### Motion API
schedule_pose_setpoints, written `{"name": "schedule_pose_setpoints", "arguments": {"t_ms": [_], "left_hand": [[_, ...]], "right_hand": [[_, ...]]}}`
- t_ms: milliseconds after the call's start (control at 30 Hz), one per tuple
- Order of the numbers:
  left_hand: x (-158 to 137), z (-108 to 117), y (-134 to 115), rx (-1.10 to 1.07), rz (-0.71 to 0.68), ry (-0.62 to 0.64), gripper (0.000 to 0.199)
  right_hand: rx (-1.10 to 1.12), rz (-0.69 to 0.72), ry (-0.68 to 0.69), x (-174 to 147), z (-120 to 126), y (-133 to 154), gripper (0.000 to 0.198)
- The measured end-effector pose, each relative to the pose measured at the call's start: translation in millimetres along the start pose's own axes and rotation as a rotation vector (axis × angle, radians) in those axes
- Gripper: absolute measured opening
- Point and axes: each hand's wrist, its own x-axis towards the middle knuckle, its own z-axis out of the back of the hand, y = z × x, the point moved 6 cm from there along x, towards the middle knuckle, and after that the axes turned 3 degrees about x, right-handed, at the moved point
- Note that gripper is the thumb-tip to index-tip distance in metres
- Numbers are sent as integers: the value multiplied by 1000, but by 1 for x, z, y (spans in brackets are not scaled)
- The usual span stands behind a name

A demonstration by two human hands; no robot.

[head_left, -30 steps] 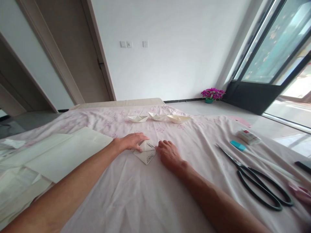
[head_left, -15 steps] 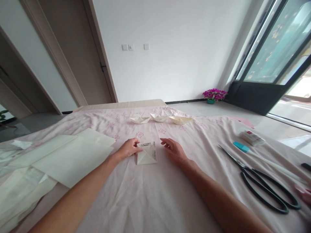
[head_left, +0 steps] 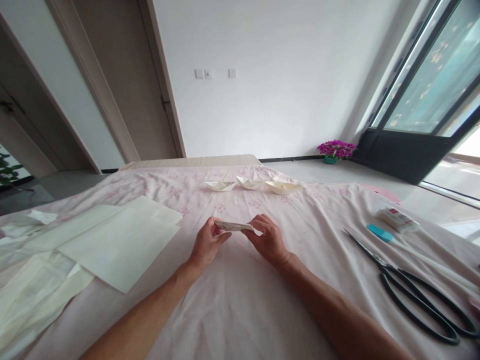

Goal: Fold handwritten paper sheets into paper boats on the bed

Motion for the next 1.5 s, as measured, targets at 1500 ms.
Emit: {"name": "schedule_pose_setpoints", "arguments": {"t_ms": [1500], "left_hand": [[9, 21, 16, 557, -114, 304, 10]], "right_hand": [[-363, -221, 478, -3, -16, -9, 21]]}}
